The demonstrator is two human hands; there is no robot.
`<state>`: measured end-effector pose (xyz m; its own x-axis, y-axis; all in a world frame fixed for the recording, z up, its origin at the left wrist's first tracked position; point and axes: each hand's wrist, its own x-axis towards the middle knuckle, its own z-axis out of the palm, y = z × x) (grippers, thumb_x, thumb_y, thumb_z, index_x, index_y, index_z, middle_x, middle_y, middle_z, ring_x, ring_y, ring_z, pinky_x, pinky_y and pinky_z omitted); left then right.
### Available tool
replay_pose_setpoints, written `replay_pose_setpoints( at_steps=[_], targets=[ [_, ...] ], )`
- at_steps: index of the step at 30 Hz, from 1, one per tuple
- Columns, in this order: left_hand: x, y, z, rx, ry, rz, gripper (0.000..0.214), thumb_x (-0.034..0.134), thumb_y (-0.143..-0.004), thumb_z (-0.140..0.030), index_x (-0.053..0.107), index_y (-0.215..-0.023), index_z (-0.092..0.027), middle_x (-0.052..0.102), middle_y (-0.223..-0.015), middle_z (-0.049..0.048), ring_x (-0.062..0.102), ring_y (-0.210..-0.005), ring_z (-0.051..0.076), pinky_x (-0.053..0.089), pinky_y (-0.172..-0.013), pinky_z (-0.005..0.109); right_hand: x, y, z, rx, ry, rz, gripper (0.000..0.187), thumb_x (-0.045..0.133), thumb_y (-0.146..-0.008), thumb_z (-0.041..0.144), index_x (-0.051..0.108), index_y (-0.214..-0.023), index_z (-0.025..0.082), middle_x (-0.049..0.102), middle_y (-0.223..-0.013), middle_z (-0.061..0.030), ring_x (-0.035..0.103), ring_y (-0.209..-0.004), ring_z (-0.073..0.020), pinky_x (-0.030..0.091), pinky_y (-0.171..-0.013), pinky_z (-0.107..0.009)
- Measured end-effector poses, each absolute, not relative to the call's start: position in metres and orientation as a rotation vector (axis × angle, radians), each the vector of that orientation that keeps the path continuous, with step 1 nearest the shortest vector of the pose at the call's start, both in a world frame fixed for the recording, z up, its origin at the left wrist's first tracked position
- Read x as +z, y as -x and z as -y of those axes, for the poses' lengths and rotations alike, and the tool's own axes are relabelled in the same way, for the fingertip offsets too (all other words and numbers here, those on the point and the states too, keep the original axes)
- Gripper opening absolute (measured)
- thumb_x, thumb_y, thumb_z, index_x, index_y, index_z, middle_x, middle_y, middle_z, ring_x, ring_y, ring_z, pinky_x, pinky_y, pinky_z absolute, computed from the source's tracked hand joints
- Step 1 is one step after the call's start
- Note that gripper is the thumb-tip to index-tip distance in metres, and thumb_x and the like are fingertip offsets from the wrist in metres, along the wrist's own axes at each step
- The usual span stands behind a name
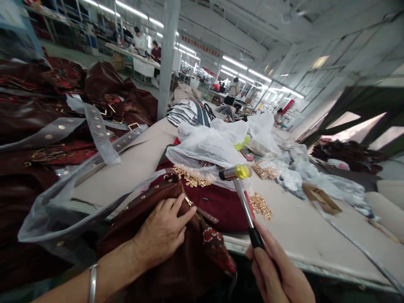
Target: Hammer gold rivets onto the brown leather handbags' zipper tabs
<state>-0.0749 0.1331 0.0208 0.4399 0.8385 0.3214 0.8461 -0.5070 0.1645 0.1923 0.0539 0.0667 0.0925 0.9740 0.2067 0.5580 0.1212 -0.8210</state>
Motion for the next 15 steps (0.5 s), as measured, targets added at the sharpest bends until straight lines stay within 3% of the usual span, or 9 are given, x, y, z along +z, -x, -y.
replay_pose_setpoints(
  at_steps=[3,6,8,11,13,15],
  targets=[
    [0.019,0.075,-0.134,-0.593,2.663,1.577,0.051,0.061,-0.089,-0.025,0.053,-0.139,-0.032,0.043,-0.149,0.0199,0.049,-0.124,0.037,0.045,-0.103,0.054,0.055,-0.181,-0.060,0.524,1.486,1.679,0.046,0.049,-0.101,0.037,0.048,-0.147,0.031,0.073,-0.112,-0.0069,0.074,-0.086,-0.0191,0.062,-0.073,-0.023],
    [0.017,0.076,-0.132,-0.619,2.675,1.575,0.051,0.061,-0.088,-0.023,0.054,-0.138,-0.030,0.046,-0.145,0.0203,0.049,-0.125,0.037,0.045,-0.104,0.052,0.036,-0.174,-0.073,0.530,1.314,2.060,0.046,0.047,-0.101,0.029,0.049,-0.146,0.030,0.067,-0.131,-0.0064,0.068,-0.113,-0.0222,0.055,-0.096,-0.028],
    [0.015,0.076,-0.132,-0.630,2.670,1.565,0.051,0.060,-0.088,-0.022,0.054,-0.139,-0.029,0.050,-0.140,0.0188,0.050,-0.124,0.036,0.045,-0.104,0.052,0.028,-0.173,-0.079,0.648,1.283,2.196,0.049,0.043,-0.102,0.029,0.042,-0.150,0.027,0.071,-0.123,-0.0079,0.072,-0.100,-0.0188,0.057,-0.090,-0.025],
    [0.013,0.076,-0.131,-0.621,2.644,1.551,0.051,0.060,-0.089,-0.024,0.053,-0.139,-0.029,0.054,-0.138,0.0156,0.051,-0.125,0.035,0.046,-0.104,0.051,0.022,-0.179,-0.075,0.780,1.459,2.060,0.050,0.036,-0.104,0.041,0.044,-0.150,0.022,0.074,-0.086,-0.0050,0.067,-0.062,-0.0136,0.057,-0.065,-0.019],
    [0.012,0.075,-0.131,-0.612,2.615,1.532,0.050,0.062,-0.089,-0.028,0.054,-0.138,-0.029,0.055,-0.139,0.0151,0.051,-0.126,0.034,0.047,-0.103,0.051,0.021,-0.193,-0.069,0.779,1.621,1.850,0.054,0.035,-0.103,0.050,0.046,-0.148,0.022,0.068,-0.071,-0.0012,0.057,-0.051,-0.0129,0.051,-0.053,-0.019],
    [0.013,0.075,-0.129,-0.624,2.577,1.505,0.047,0.061,-0.089,-0.030,0.056,-0.136,-0.028,0.056,-0.139,0.0146,0.053,-0.126,0.033,0.047,-0.102,0.050,0.021,-0.216,-0.068,0.676,1.778,1.638,0.058,0.038,-0.101,0.053,0.044,-0.149,0.022,0.065,-0.070,0.0001,0.053,-0.049,-0.0135,0.046,-0.048,-0.020]
  ],
)
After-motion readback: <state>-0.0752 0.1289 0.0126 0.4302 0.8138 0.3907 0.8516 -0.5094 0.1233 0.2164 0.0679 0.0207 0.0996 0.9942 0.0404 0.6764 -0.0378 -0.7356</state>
